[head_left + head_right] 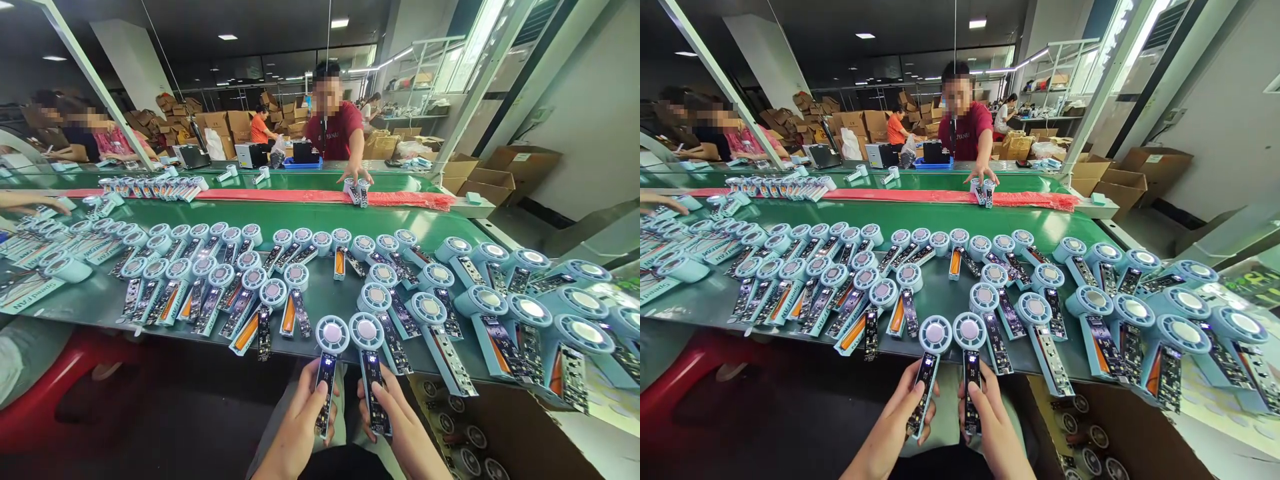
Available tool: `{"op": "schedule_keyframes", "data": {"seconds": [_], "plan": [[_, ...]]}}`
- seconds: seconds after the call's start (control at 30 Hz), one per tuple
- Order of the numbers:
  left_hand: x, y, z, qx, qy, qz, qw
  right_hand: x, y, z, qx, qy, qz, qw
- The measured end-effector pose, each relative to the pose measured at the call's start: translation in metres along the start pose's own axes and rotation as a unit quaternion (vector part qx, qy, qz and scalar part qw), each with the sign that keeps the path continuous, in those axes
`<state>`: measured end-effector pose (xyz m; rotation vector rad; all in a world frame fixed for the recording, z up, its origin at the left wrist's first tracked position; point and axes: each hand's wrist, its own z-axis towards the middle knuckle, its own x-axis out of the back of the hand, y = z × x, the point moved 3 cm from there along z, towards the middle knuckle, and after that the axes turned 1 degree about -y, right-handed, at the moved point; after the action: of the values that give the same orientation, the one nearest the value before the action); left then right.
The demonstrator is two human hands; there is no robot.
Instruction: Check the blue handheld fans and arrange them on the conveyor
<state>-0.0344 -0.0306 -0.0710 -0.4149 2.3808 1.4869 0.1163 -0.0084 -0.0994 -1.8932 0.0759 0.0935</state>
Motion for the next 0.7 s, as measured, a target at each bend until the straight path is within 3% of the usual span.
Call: {"op": "schedule_keyframes", "data": {"seconds": [0.1, 0.27, 0.5, 0.7], "plan": [[0.0, 0.0, 0.001, 0.008, -0.014, 0.036, 0.999, -0.003, -0.001, -0.001, -0.052, -0.027, 0.05, 0.997], [-0.002, -0.002, 0.005, 0.02, -0.014, 0.031, 0.999, -0.001, -0.009, 0.002, -0.054, -0.055, 0.123, 0.989], [-0.016, -0.002, 0.014, 0.002, -0.024, 0.005, 1.0, 0.014, -0.014, 0.006, -0.071, -0.076, 0.133, 0.986], [-0.017, -0.001, 0.011, 0.008, -0.038, -0.004, 0.999, 0.013, -0.018, 0.001, -0.073, -0.084, 0.129, 0.985]]}}
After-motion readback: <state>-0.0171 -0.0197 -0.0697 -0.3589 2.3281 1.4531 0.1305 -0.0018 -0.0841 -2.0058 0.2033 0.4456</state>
